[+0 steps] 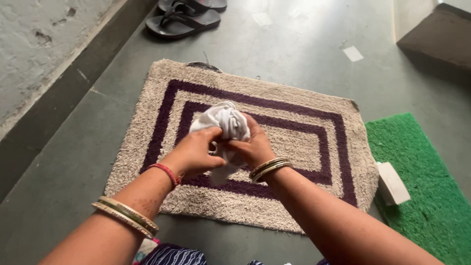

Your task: The person cleans a rug by hand, using a small brush and a white cloth to scrub its surface, then shakes the rug out and wipes the floor underneath it.

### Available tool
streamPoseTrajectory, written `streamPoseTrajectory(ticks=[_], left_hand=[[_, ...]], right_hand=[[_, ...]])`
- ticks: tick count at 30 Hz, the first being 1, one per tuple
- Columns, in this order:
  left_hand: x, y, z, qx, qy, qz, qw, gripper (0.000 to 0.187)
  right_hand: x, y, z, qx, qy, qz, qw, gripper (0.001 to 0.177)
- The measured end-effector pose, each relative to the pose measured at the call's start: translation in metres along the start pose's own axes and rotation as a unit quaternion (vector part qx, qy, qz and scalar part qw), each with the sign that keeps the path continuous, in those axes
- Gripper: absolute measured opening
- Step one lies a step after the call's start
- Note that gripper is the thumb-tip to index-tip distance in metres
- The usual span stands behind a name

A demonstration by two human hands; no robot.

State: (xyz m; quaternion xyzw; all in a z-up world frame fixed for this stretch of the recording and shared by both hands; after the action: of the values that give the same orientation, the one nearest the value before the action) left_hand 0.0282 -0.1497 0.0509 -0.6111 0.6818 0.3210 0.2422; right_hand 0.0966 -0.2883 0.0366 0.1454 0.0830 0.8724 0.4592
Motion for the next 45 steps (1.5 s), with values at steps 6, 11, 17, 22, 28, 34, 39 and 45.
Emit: streamPoseTrajectory(ticks=[6,11,17,22,28,34,39,45], left_hand=[[-0.006,0.051,0.074,-0.243,-0.109,-0.016,0.964,0.054],[0.043,0.080,0.104,-0.279,-0.217,0.108,0.929,0.046],[0.061,0.106,0.121,-0.285,-0.303,0.283,0.864,0.050],[0.050,0.114,0.127,-0.274,-0.318,0.290,0.860,0.093],[0.045,0.116,0.136,-0.231,-0.316,0.218,0.894,0.079],[0.045,0.114,0.139,-0.239,-0.308,0.162,0.906,0.025],[0.061,0.126,0.150,-0.224,-0.351,0.194,0.888,0.026],[0.080,0.132,0.165,-0.132,-0.459,0.120,0.870,0.019]], right_hand=[[0.012,0.006,0.004,0.031,0.262,-0.130,0.956,0.064],[0.049,0.005,-0.063,0.048,0.576,-0.025,0.815,0.065],[0.075,0.020,-0.133,-0.213,0.711,0.155,0.652,0.050],[-0.032,-0.004,-0.114,0.183,0.616,-0.018,0.766,0.040],[-0.088,0.014,-0.029,0.309,0.660,-0.144,0.669,0.067],[0.008,-0.012,-0.074,-0.115,0.643,-0.057,0.755,0.066],[0.068,0.021,-0.114,0.024,0.752,0.112,0.649,0.054],[0.058,0.024,-0.099,0.010,0.753,0.134,0.644,0.067]])
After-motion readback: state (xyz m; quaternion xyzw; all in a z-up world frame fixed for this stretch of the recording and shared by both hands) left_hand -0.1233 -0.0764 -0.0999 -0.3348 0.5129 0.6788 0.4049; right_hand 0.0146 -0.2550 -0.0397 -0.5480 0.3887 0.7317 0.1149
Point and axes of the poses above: each hand's wrist, its own y-axis away from the middle knuckle, its own x-axis out of the palm, z = x × y, the point moved 4 cm from there along -y, towards the middle knuckle, and after that the axes turned 4 degrees about -y, right-handed, at the moved point
